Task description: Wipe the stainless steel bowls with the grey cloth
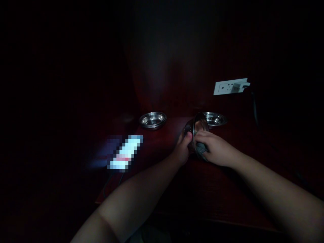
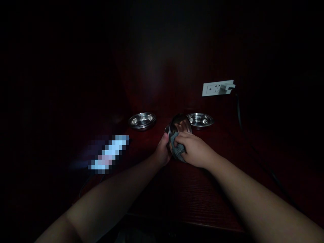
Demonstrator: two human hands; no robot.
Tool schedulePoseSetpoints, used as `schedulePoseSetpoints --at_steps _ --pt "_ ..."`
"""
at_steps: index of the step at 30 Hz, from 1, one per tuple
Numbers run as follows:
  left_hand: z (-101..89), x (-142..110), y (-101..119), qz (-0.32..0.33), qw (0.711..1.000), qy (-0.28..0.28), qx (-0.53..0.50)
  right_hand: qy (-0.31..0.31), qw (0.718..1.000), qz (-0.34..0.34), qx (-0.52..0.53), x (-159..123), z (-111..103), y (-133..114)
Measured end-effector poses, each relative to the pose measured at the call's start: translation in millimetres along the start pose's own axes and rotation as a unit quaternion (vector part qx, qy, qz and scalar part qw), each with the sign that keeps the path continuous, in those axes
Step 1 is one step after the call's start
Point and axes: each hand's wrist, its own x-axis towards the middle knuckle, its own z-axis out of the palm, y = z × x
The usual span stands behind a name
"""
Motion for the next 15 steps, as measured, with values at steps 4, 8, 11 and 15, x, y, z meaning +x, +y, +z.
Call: schedulePoseSetpoints --at_steps 4,8,11,15 --pt "0.1 -1 2 -0.001 1.000 -0.024 0.002 -0.040 0.991 -0.017 0.123 1 -5 -7" --pt "4.8 -3 6 -0.027 0.999 -0.033 -0.007 -0.022 0.976 -0.040 0.214 1 -7 -13" --pt "7.7 -3 8 -0.051 0.998 -0.021 -0.007 0.002 0.968 -0.053 0.245 1 -5 -14" --pt "9.0 -4 10 -0.058 0.998 -0.025 -0.010 0.048 0.968 -0.076 0.236 1 -3 -14"
